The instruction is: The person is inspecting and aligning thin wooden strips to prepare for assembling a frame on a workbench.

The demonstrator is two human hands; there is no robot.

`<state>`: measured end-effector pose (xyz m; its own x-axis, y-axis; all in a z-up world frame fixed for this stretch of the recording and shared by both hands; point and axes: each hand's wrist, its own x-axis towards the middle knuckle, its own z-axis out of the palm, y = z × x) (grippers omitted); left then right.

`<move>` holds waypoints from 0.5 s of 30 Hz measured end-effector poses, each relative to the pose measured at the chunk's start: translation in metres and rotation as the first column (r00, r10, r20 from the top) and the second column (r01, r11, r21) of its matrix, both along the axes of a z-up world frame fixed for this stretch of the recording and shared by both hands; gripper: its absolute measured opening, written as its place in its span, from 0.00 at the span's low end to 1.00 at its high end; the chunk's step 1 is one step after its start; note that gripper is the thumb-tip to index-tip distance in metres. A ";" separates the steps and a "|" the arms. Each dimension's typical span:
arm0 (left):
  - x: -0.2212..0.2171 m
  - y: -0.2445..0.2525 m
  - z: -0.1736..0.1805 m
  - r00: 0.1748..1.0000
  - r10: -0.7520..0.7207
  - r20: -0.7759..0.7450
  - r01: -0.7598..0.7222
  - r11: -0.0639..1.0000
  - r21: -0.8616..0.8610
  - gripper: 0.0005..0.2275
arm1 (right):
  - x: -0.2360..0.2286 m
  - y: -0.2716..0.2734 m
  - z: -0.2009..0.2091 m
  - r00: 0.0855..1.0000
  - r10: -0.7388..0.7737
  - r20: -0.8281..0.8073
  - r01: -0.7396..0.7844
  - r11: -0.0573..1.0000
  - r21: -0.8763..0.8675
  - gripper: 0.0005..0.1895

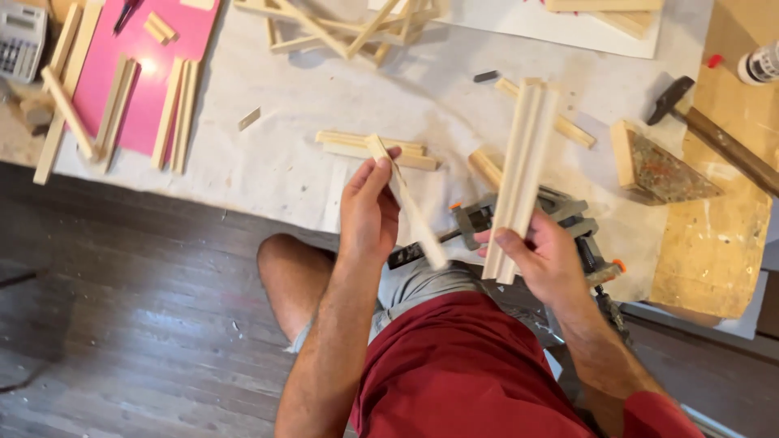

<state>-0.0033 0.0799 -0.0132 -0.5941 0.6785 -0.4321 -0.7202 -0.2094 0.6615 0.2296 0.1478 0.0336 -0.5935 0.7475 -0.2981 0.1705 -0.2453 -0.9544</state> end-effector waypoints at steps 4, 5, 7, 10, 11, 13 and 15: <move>0.003 0.057 0.011 0.998 -0.026 -0.055 0.026 1.000 0.011 0.10 | 0.024 0.008 -0.002 0.992 -0.114 -0.049 0.117 0.992 0.048 0.16; 0.006 0.075 -0.001 0.997 -0.039 -0.059 0.040 0.999 0.006 0.10 | 0.030 0.010 -0.005 0.990 -0.128 -0.052 0.130 0.991 0.043 0.16; 0.012 0.112 -0.027 0.982 -0.098 -0.161 0.094 0.995 -0.032 0.14 | 0.042 0.015 -0.010 0.982 -0.179 -0.053 0.183 0.980 0.084 0.15; 0.025 0.148 -0.036 0.953 -0.208 -0.222 0.181 0.974 -0.136 0.20 | 0.054 0.021 -0.011 0.973 -0.228 -0.042 0.231 0.968 0.097 0.16; 0.030 0.156 -0.034 0.949 -0.220 -0.224 0.192 0.971 -0.142 0.20 | 0.057 0.025 -0.011 0.970 -0.240 -0.044 0.243 0.966 0.091 0.16; 0.039 0.169 -0.030 0.898 -0.357 -0.256 0.306 0.927 -0.218 0.26 | 0.065 0.032 -0.011 0.965 -0.258 -0.038 0.261 0.959 0.111 0.17; 0.045 0.182 -0.034 0.869 -0.418 -0.266 0.351 0.899 -0.263 0.27 | 0.071 0.039 -0.013 0.959 -0.282 -0.040 0.284 0.954 0.097 0.17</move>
